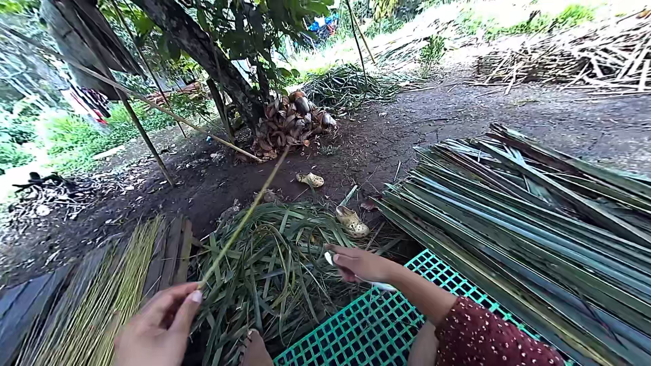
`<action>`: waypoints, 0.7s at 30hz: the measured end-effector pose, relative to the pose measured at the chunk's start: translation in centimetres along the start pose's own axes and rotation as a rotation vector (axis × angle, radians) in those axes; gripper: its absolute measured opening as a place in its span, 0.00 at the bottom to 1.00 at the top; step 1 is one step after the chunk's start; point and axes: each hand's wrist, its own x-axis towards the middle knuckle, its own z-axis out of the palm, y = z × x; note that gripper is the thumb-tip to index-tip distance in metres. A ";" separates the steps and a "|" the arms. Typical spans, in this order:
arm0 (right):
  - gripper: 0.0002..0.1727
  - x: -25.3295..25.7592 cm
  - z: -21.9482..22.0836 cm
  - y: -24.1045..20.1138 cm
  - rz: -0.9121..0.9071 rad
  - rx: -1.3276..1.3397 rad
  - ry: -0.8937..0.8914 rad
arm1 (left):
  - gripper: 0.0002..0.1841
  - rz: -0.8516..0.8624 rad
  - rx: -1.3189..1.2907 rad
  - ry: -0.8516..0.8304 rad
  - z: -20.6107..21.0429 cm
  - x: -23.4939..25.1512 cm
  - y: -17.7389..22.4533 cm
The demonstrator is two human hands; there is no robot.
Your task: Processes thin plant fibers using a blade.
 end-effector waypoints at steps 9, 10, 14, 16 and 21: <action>0.19 -4.7 4.4 -4.5 -0.457 0.827 0.334 | 0.11 0.275 -0.095 -0.122 9.4 -0.1 7.4; 0.20 -5.0 3.2 -4.0 -0.483 0.839 0.467 | 0.11 0.288 -0.085 -0.117 9.5 -0.3 7.1; 0.24 -7.0 -4.0 -1.3 -0.534 0.988 1.015 | 0.12 0.290 0.007 -0.078 9.1 -0.7 4.9; 0.24 -8.4 -6.6 -0.6 -0.548 1.066 1.218 | 0.13 0.289 0.029 -0.053 9.2 -0.8 4.2; 0.21 -9.4 -3.7 -0.4 -0.601 0.935 0.887 | 0.14 0.334 0.005 -0.029 10.1 -1.3 5.5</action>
